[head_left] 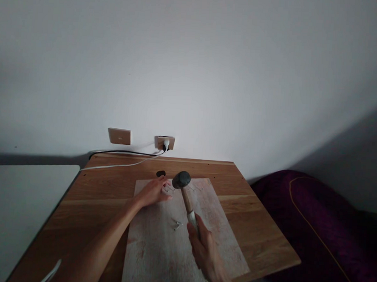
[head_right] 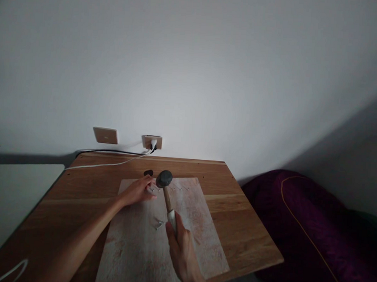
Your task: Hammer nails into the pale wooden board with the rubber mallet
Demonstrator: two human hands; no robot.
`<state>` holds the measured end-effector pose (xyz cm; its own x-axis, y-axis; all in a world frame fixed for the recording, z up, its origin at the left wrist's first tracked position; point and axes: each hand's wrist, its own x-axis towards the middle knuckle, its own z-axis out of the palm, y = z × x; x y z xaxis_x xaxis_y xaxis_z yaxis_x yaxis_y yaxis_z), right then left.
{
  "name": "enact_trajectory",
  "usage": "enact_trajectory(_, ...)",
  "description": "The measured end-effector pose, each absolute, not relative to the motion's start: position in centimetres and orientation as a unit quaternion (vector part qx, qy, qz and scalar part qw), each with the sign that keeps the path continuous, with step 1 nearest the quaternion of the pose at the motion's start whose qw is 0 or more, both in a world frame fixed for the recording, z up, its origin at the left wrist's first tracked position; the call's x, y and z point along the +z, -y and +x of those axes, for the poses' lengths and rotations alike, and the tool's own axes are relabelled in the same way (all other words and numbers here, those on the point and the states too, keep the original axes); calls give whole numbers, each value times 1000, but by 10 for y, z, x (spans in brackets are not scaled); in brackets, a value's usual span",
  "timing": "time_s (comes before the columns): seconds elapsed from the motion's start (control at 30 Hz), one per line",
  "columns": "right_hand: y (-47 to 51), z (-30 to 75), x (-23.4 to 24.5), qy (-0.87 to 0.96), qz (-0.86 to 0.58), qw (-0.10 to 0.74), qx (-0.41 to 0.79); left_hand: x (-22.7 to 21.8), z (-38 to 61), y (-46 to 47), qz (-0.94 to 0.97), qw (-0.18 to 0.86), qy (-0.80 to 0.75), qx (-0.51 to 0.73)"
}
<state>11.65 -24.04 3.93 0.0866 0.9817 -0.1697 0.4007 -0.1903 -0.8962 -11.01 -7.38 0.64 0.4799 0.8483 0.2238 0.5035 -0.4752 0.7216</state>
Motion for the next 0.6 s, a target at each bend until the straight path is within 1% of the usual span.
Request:
enact_trajectory(0.1,235,106,43,592,-630,325,384,9,-110,75,794,288,-442,301)
enact_trajectory(0.23,236,106,37,579,-641,301,404,8,-110,76,781,304,-443,319)
enact_trajectory(0.47,266,151,20,494,-695,351,387,4,-113,72,786,293,-425,340)
enact_trajectory(0.6,280,171,11,465,-734,354,348,25,-106,79,829,265,-392,298)
